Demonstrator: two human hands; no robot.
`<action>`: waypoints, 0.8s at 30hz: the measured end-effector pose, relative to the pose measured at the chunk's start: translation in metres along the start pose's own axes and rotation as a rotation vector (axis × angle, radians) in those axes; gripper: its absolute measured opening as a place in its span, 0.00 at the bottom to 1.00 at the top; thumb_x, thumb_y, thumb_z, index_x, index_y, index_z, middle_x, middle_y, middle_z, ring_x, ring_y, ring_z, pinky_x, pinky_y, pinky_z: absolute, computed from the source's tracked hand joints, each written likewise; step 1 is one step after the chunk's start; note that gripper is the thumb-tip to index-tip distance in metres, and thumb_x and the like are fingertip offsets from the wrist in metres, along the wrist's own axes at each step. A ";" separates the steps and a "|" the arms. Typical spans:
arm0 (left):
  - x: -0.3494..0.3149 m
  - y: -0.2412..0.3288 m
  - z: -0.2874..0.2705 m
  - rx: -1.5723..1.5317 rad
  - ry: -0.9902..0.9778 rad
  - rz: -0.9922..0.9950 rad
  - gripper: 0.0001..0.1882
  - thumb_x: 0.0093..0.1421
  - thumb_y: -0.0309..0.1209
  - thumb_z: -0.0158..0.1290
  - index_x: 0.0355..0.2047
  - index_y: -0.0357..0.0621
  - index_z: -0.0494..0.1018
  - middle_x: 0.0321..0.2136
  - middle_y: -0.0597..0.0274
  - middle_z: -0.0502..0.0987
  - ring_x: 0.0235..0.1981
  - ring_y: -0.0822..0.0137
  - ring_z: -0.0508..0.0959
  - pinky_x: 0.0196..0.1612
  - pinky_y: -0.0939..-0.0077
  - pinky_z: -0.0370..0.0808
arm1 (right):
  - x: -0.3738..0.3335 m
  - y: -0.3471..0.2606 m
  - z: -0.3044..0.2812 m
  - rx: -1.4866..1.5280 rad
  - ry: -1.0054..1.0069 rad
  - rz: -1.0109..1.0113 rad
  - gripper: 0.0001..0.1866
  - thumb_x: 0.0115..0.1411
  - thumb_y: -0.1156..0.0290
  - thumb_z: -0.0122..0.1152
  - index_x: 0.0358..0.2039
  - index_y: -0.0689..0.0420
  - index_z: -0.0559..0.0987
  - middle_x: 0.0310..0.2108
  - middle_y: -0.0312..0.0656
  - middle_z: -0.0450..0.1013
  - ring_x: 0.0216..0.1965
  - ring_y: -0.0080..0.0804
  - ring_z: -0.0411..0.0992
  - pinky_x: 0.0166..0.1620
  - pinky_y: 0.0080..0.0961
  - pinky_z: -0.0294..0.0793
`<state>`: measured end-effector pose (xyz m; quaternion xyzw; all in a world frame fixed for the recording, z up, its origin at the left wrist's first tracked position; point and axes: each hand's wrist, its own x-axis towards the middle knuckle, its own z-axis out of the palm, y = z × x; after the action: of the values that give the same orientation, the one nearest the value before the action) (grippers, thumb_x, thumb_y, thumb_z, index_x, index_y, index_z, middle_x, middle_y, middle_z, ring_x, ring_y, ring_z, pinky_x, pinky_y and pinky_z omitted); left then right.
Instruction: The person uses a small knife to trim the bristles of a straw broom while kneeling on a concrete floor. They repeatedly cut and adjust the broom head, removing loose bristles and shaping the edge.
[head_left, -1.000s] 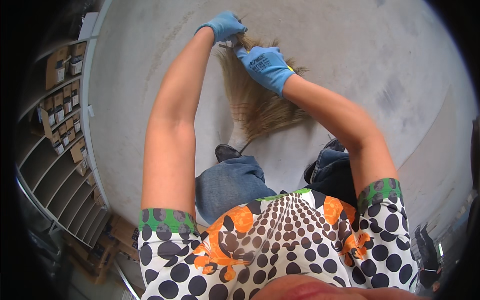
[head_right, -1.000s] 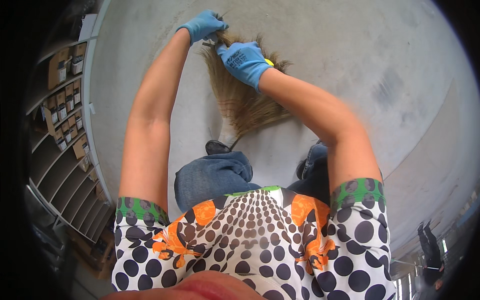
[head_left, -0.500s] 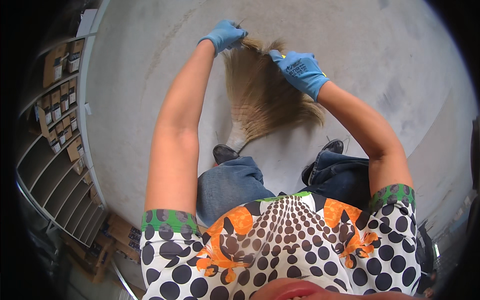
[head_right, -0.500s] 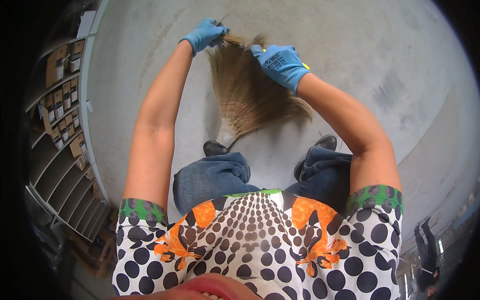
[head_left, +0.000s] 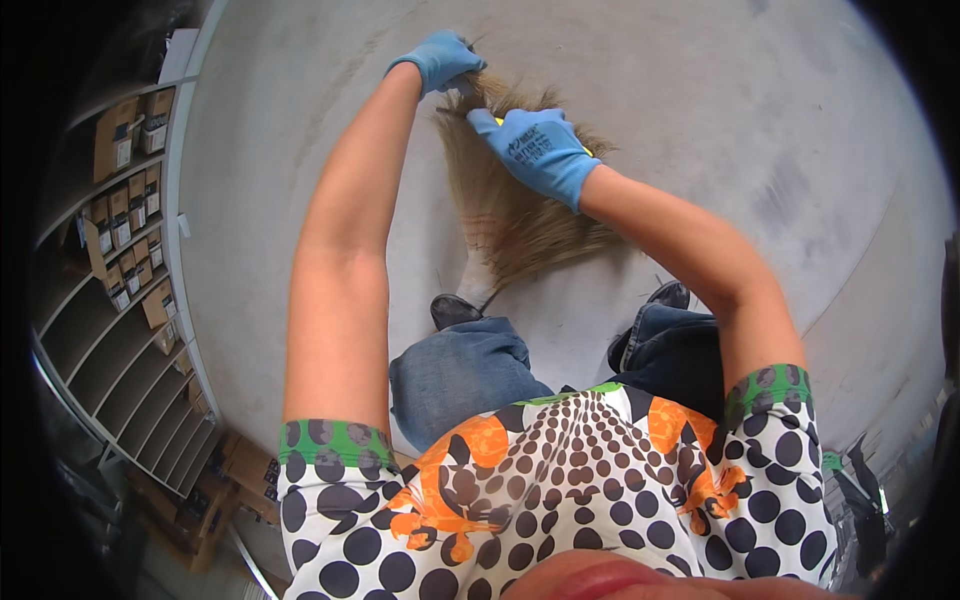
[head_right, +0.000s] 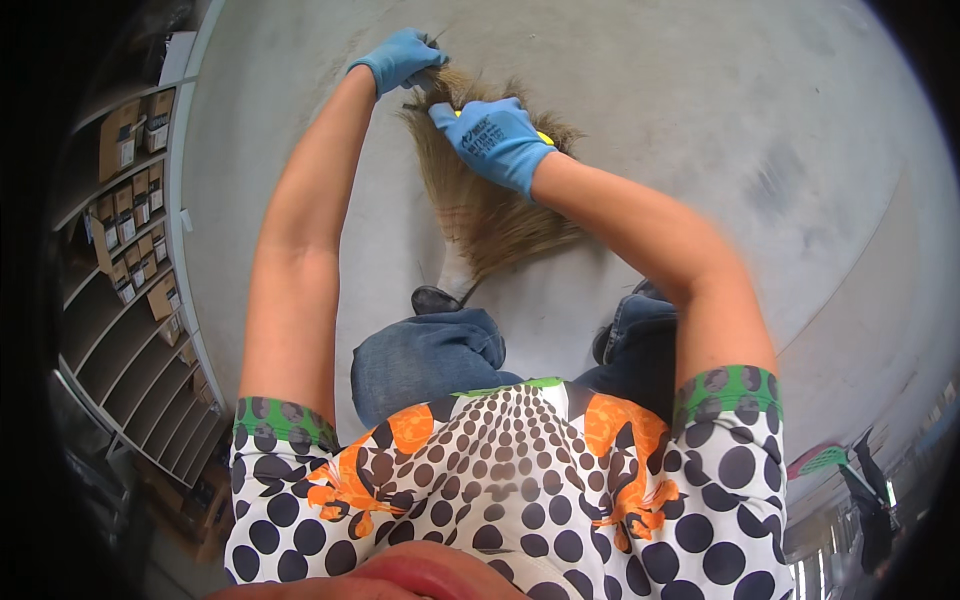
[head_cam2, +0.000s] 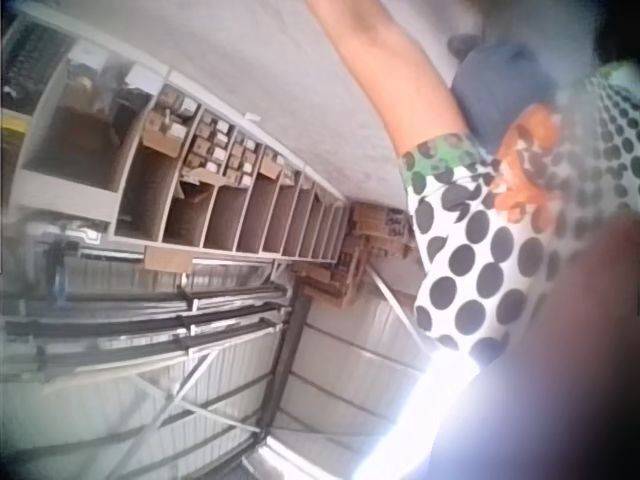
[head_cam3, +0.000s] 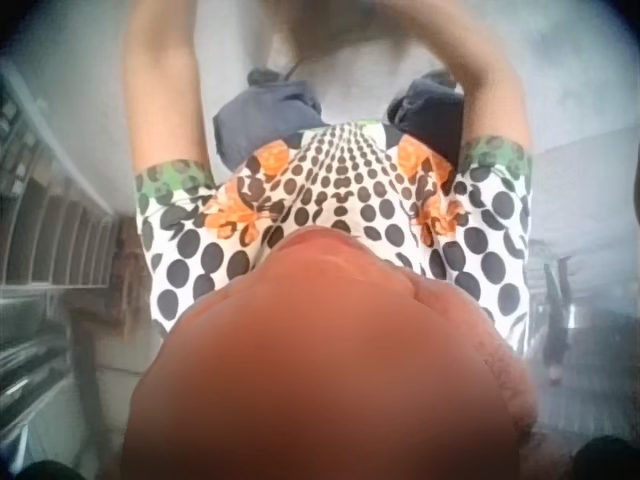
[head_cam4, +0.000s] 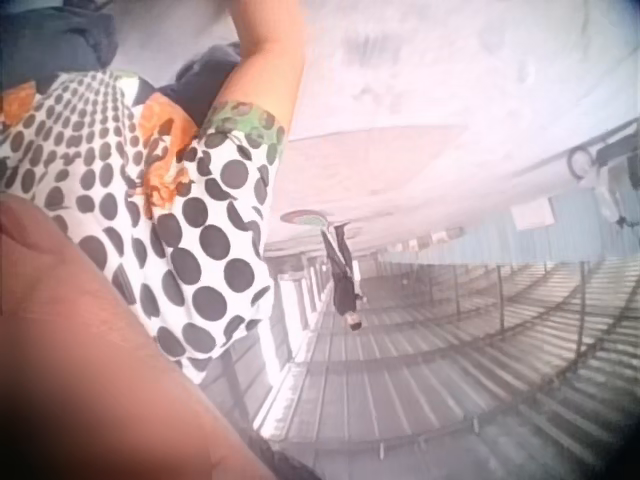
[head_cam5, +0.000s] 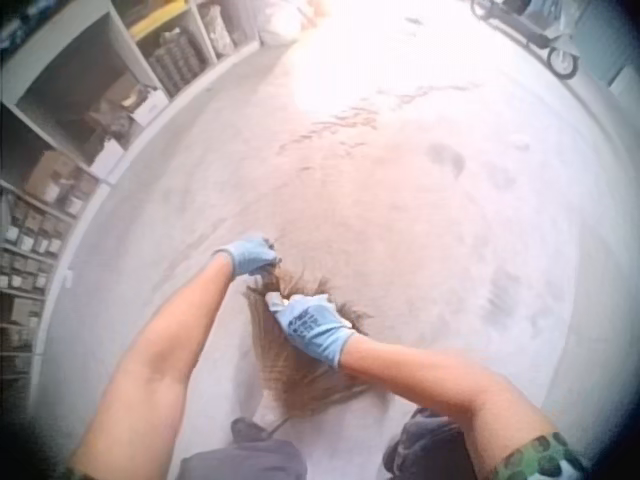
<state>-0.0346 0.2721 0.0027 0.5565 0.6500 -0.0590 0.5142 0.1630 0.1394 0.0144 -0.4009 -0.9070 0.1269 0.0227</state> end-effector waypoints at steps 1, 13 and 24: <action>0.000 0.002 0.001 0.010 0.012 0.022 0.12 0.60 0.40 0.61 0.36 0.44 0.80 0.25 0.62 0.83 0.24 0.70 0.84 0.26 0.75 0.77 | 0.007 -0.001 0.008 -0.016 -0.011 0.036 0.19 0.69 0.70 0.52 0.60 0.47 0.74 0.29 0.43 0.79 0.27 0.44 0.81 0.28 0.46 0.79; 0.004 -0.027 0.047 -0.253 0.069 -0.008 0.16 0.62 0.38 0.60 0.41 0.37 0.80 0.25 0.56 0.84 0.25 0.67 0.85 0.26 0.76 0.76 | -0.031 0.056 0.042 -0.149 -0.021 -0.025 0.18 0.68 0.72 0.52 0.58 0.52 0.73 0.27 0.40 0.76 0.25 0.39 0.80 0.22 0.40 0.76; 0.006 -0.094 -0.026 -0.323 0.100 -0.203 0.13 0.61 0.38 0.61 0.35 0.38 0.81 0.26 0.56 0.83 0.24 0.65 0.81 0.29 0.67 0.77 | -0.095 0.144 0.010 -0.146 -0.299 0.236 0.27 0.67 0.74 0.51 0.67 0.46 0.70 0.29 0.48 0.79 0.28 0.49 0.80 0.28 0.45 0.78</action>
<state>-0.1235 0.2579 -0.0365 0.4004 0.7285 0.0221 0.5554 0.3295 0.1603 -0.0256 -0.4817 -0.8538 0.1207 -0.1562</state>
